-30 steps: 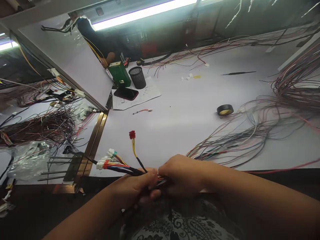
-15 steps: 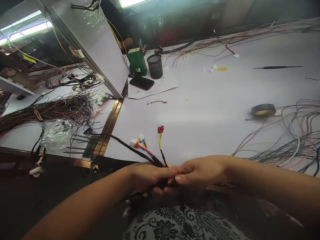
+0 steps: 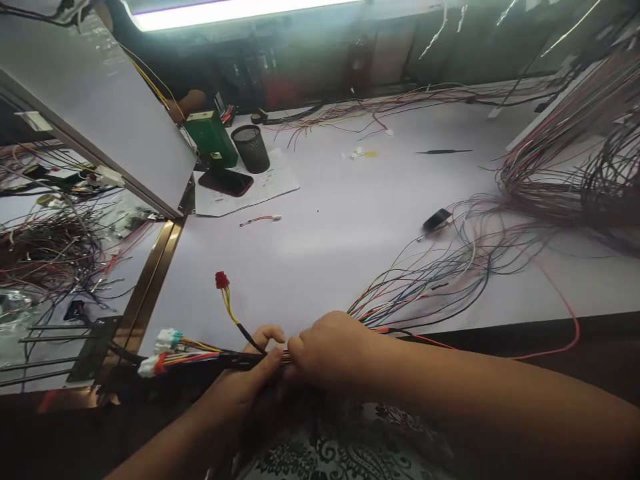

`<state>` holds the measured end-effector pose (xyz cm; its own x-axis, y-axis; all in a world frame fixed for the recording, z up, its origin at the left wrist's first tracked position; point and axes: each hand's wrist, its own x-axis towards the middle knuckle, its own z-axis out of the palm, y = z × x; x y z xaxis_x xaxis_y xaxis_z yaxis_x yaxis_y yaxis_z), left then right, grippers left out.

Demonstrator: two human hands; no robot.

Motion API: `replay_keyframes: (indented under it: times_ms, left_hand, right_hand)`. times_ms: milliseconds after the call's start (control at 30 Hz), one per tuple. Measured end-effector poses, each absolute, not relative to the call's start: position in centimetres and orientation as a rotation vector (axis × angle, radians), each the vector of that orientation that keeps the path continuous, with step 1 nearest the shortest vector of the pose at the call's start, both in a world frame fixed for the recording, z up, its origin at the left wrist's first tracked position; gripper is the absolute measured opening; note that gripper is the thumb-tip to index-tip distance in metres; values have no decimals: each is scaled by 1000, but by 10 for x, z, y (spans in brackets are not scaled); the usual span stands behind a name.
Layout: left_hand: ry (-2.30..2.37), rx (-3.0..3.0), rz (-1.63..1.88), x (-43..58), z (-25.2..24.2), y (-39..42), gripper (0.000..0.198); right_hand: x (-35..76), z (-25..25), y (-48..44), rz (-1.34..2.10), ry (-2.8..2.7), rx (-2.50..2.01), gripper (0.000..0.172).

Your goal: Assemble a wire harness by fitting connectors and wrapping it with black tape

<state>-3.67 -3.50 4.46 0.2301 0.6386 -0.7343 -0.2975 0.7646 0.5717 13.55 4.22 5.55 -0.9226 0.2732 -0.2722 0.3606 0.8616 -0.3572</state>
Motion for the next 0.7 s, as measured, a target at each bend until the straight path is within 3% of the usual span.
replay_keyframes:
  times_ms: [100,267,400,533,700]
  left_hand:
    - [1270,379,690,-31,44,-34,35]
    - [1433,426,659,-31,53,-37,32]
    - [1421,411,619,-38,55,-37,31]
    - [1331,443,573,-40,54,-35,32]
    - [1337,490,595,-32,57,-27,29]
  right_hand:
    - [135,53,39,-576,2890,488,13]
    - [151,44,53,-643,2804,656,46]
    - [187,39,73,-447,2796,634,33]
    - [222,38,91,-311,2839,420,32]
    - [219,47,87,-342,2918,548,30]
